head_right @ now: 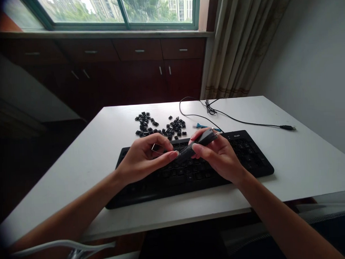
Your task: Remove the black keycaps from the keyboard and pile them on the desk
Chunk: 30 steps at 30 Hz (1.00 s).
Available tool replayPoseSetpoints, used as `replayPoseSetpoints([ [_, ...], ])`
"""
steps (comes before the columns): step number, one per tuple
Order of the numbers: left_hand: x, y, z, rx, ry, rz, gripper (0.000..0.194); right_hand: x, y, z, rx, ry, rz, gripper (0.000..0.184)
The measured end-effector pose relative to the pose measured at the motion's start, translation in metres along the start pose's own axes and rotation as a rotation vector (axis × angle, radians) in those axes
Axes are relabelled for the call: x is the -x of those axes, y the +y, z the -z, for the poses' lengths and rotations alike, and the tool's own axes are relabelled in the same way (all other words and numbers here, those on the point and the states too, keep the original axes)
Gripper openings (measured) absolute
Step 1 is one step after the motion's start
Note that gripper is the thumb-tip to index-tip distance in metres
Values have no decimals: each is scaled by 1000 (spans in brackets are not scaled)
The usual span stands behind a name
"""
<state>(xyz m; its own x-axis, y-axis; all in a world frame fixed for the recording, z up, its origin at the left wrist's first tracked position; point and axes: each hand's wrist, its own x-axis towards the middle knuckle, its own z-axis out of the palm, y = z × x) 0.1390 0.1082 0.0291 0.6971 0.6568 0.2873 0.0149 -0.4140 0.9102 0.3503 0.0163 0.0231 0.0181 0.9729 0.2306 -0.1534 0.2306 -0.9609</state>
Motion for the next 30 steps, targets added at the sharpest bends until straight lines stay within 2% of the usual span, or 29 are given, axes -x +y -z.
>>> replayPoseSetpoints([
  [4,0,0,0,2,-32,11,20,1,0,-1,-7,-5,43,10],
  [7,2,-1,-1,-20,-21,-9,20,1,0,-1,84,-37,35,17],
  [12,4,-2,-3,-61,-99,-41,17,4,-6,-6,369,-180,-111,16],
  [18,6,0,-9,-285,-218,-203,18,21,-17,5,439,-146,-260,23],
  [23,10,-1,-15,-366,-299,-249,27,35,-20,15,482,-151,-217,27],
  [30,9,-1,-17,-409,-316,-294,24,42,-16,6,409,-108,-145,43],
])
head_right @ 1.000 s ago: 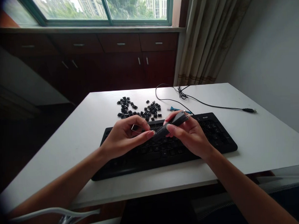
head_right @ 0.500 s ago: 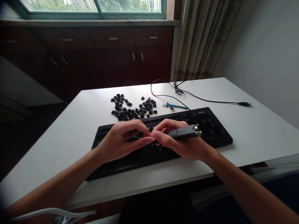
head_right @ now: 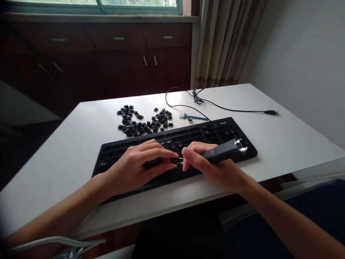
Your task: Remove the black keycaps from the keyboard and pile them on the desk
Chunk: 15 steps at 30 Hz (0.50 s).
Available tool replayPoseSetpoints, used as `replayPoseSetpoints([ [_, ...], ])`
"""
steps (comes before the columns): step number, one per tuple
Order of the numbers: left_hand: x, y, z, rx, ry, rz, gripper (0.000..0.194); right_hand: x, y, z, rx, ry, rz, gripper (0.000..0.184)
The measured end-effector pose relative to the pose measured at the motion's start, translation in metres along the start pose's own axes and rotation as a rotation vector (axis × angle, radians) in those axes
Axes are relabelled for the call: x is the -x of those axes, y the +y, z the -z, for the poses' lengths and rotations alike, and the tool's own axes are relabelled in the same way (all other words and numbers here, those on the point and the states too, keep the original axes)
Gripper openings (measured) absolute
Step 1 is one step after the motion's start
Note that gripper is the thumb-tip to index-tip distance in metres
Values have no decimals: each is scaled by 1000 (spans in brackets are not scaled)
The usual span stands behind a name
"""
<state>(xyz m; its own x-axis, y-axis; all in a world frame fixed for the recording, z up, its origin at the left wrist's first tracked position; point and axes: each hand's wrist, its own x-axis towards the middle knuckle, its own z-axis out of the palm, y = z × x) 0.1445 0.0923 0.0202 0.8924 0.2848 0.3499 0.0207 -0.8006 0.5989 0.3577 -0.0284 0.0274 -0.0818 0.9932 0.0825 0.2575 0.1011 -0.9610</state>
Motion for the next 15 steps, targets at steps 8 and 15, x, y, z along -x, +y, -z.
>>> replayPoseSetpoints([
  [8,4,-7,1,-332,-82,-207,22,-18,-10,16,154,-65,-170,63],
  [15,5,-8,1,-426,-71,-376,22,-48,-15,18,341,-250,-72,60],
])
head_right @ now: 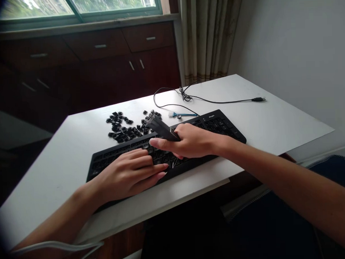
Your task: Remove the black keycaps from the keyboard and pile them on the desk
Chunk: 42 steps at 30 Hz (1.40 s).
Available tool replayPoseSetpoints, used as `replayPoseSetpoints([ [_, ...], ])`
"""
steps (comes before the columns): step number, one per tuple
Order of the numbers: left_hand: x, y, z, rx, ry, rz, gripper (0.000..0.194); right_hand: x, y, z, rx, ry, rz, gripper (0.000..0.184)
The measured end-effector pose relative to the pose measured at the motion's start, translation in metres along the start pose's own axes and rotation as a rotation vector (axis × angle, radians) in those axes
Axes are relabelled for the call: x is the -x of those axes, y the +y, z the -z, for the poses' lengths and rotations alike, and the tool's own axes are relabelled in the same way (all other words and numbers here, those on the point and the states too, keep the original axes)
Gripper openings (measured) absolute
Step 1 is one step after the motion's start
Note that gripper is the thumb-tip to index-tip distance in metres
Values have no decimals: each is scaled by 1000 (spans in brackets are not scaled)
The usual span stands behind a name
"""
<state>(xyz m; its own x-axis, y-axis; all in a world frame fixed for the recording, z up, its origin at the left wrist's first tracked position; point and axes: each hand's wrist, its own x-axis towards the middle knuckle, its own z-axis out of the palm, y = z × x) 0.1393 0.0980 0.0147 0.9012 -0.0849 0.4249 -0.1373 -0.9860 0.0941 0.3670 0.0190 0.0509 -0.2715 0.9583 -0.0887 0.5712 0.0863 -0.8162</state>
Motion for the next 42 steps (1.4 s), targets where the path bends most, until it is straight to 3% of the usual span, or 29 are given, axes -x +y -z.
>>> replayPoseSetpoints([
  [5,0,0,-1,-64,8,-56,21,-10,-3,0,96,-77,98,55],
  [10,0,1,-1,-107,29,-75,16,-10,-7,-2,218,-33,137,54],
  [19,-1,1,-4,-125,109,-105,10,-19,-24,-5,386,-114,75,48],
  [25,0,5,-1,-120,88,-111,10,-18,-24,-11,416,-71,163,36],
  [31,-1,6,0,-122,70,-106,12,-5,-15,-8,102,-100,-119,39],
  [36,2,4,-3,-107,52,-102,13,-4,-13,-3,-68,-301,-310,37],
  [42,4,3,-4,-109,46,-101,13,-8,-19,1,-10,-339,-433,38],
])
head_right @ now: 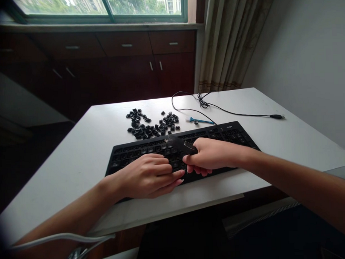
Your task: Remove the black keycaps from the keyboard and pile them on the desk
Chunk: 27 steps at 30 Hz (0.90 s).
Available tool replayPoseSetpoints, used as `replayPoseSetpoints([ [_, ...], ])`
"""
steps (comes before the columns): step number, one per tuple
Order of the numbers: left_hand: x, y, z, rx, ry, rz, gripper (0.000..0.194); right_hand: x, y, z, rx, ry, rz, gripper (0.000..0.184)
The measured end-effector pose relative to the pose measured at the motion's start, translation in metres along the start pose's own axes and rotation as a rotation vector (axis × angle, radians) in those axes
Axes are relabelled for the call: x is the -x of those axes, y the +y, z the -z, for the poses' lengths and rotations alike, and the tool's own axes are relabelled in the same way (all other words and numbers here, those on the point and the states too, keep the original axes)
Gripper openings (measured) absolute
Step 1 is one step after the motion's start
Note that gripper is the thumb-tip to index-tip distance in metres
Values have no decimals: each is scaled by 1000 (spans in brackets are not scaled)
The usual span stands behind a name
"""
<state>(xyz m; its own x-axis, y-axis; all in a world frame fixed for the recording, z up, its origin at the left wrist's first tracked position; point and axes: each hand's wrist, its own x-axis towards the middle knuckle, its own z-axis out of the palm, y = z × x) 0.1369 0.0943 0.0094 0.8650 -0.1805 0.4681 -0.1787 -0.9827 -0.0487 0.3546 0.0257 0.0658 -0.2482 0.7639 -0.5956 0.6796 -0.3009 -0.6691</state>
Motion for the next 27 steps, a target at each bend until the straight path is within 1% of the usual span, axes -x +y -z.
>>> replayPoseSetpoints([
  [2,0,0,0,3,13,-5,13,0,-6,4,165,-13,10,36],
  [4,-1,0,1,5,35,-8,12,-1,-13,9,348,16,31,30],
  [6,-1,0,1,-2,57,-3,12,-2,-18,12,462,53,37,21],
  [7,-1,0,1,-8,63,1,12,-2,-20,13,484,59,33,18],
  [11,-2,2,2,-36,53,-5,12,0,-18,12,412,9,8,15],
  [16,-2,3,2,-43,57,4,13,6,-7,9,325,33,1,20],
  [19,-2,3,1,0,49,-8,14,5,-4,8,272,11,-40,17],
  [23,-2,2,0,14,42,-15,16,-1,-8,8,248,-10,-41,11],
  [27,-1,2,1,8,50,-9,13,-3,-15,6,275,-7,-20,6],
])
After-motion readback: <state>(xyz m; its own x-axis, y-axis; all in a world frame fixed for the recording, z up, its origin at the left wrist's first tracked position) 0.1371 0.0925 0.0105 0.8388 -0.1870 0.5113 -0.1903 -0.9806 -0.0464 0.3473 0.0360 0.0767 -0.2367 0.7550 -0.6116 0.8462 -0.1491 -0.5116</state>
